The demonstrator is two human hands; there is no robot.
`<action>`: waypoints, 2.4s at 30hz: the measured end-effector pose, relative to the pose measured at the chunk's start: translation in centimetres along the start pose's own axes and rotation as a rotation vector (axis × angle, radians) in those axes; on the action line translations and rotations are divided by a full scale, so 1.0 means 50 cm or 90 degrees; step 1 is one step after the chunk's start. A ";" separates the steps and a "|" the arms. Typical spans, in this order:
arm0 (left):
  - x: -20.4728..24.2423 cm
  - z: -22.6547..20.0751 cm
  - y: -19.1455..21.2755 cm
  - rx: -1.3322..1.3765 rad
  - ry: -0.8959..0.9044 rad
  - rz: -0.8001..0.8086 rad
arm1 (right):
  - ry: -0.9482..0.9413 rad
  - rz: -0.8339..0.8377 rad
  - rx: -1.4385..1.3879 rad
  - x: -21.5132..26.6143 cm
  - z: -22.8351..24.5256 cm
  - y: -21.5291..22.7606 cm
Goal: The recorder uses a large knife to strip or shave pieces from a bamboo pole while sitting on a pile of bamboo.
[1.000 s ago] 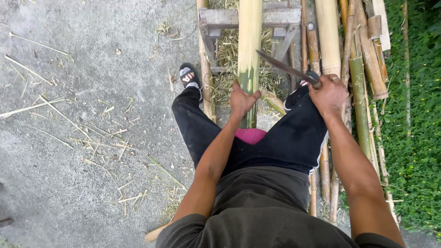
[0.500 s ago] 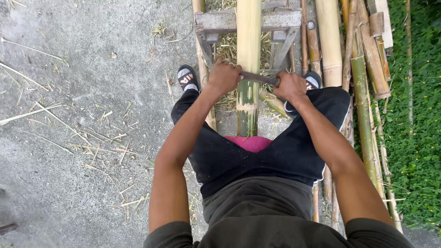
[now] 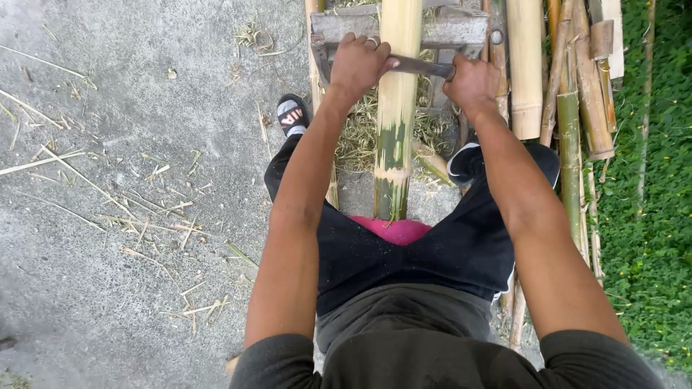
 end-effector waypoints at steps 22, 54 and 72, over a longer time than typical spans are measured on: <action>0.192 -0.135 0.078 0.105 -0.024 -0.016 | 0.063 -0.038 0.008 0.244 -0.011 -0.045; 0.266 -0.176 0.102 0.183 0.034 -0.046 | 0.121 0.090 -0.013 0.292 -0.007 -0.059; 0.114 -0.109 0.021 0.120 0.021 0.026 | 0.014 0.040 0.012 0.139 -0.017 -0.004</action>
Point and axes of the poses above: each hand's wrist, its own x-axis away from the middle knuckle, its own y-axis out of the back of the hand, z = x × y, the point moved 6 cm from there along -x, towards the middle knuckle, and after that the axes turned 8 degrees about -z, right-handed, at the moved point
